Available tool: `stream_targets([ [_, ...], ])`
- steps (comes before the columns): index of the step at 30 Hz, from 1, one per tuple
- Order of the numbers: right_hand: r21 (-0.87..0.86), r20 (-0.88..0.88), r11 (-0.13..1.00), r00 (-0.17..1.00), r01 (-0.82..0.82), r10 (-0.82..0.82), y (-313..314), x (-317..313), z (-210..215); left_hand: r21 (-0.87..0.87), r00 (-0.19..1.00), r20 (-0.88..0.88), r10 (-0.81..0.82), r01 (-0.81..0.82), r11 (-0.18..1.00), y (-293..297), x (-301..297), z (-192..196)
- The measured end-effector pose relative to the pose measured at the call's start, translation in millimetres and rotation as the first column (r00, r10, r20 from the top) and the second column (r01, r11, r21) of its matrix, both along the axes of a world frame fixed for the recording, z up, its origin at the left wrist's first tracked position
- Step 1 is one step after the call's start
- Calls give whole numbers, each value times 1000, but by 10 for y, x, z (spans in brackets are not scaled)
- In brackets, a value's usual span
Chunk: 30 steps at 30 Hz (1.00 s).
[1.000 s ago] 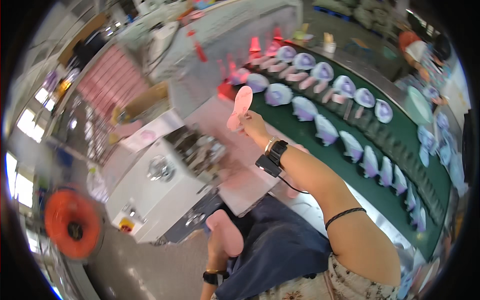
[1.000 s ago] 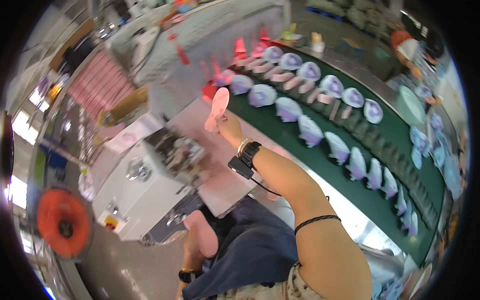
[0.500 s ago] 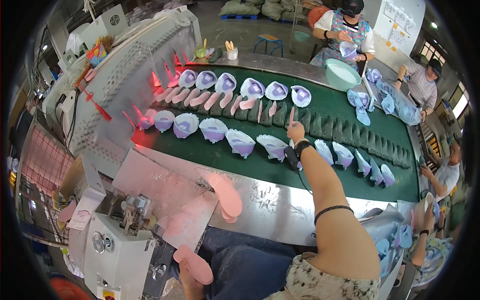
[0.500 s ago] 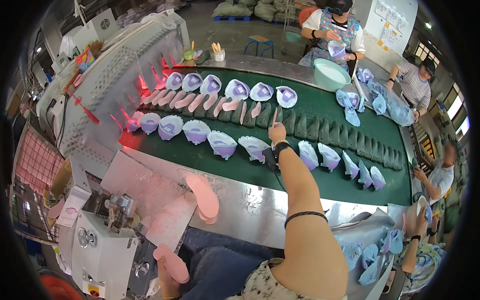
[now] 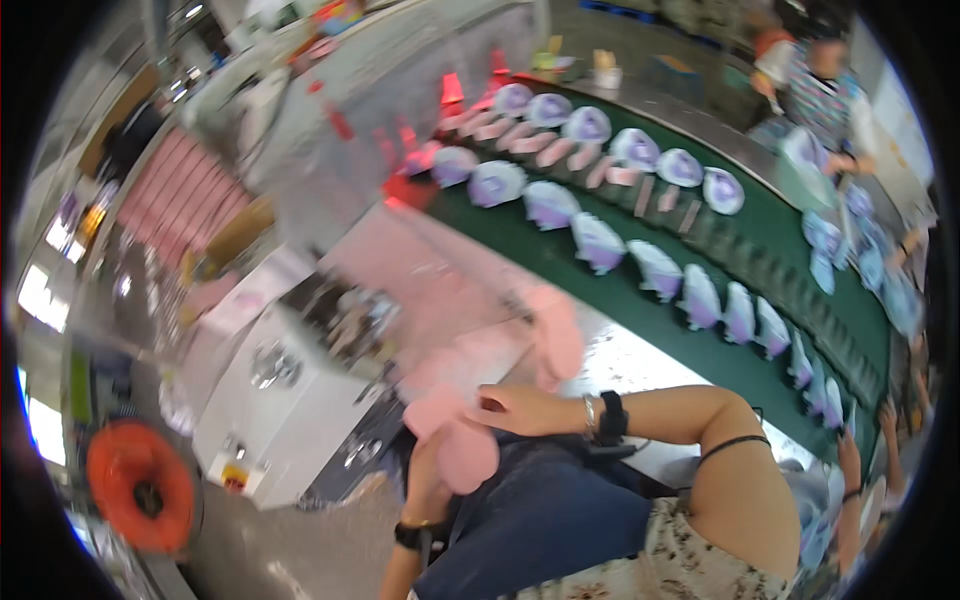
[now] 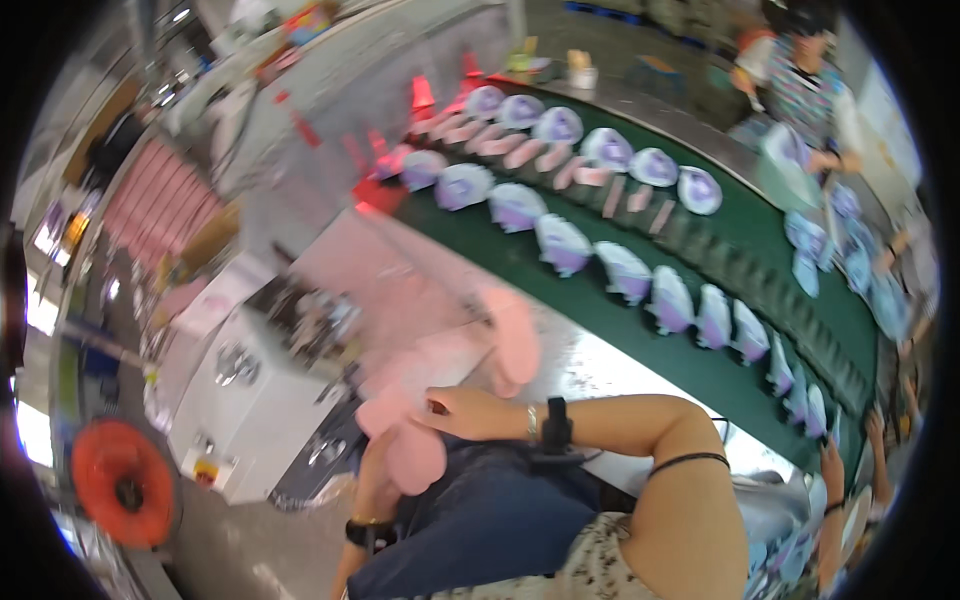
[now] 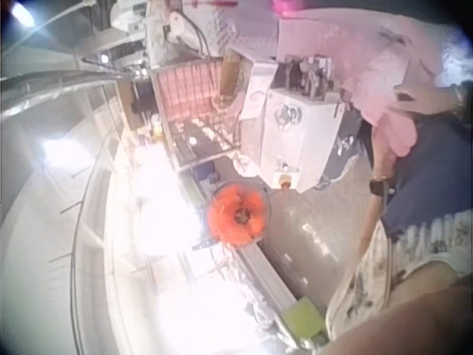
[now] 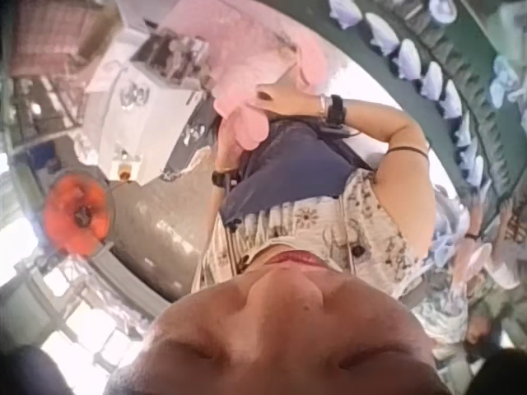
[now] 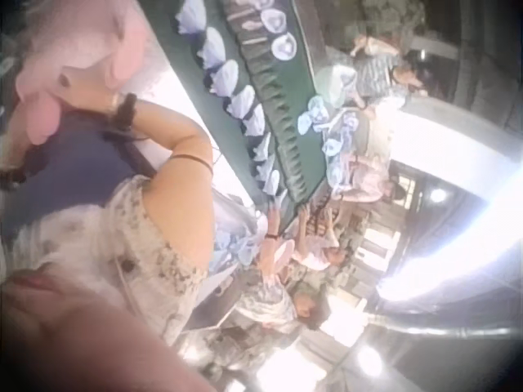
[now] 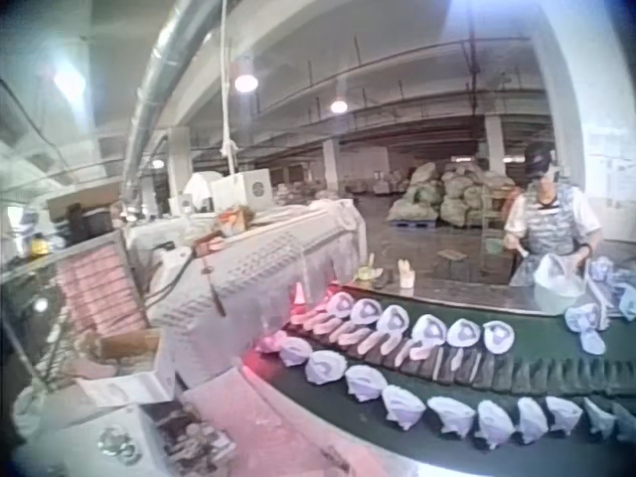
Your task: The person places pink foam shoe insoles onto a moving conveyor belt, positioning them into designated slots alongside other shoe components. The worker maintains a steady rhythm, picking up insoles from a nearby stack and placing them onto the belt as it advances.
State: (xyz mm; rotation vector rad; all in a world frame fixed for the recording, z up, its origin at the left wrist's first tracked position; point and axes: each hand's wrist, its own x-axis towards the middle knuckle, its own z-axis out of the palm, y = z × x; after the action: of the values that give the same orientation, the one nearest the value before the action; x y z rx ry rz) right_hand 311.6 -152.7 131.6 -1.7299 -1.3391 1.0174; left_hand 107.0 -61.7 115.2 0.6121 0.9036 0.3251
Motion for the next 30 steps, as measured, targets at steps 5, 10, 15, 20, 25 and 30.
stream_targets([
  [5,206,-327,898,892,389,-312,575,-119,-429,-65,998,26,55,-54,996,70,-245,169],
  [10,91,-189,917,911,389,-368,1495,275,-538,-146,998,40,45,-39,989,18,-602,45],
  [15,-12,-296,916,873,402,-387,1853,335,-538,-93,999,34,-3,6,996,-8,-614,121],
  [20,561,429,803,759,201,-489,1770,488,-315,-100,1000,2,10,-10,995,-14,-754,54],
  [25,307,354,898,837,316,-416,2079,409,-452,-82,999,-25,34,-36,996,-26,-929,-115],
  [30,401,561,914,805,-64,-190,2558,644,-1140,47,996,-30,78,-77,996,-11,-994,-148],
])
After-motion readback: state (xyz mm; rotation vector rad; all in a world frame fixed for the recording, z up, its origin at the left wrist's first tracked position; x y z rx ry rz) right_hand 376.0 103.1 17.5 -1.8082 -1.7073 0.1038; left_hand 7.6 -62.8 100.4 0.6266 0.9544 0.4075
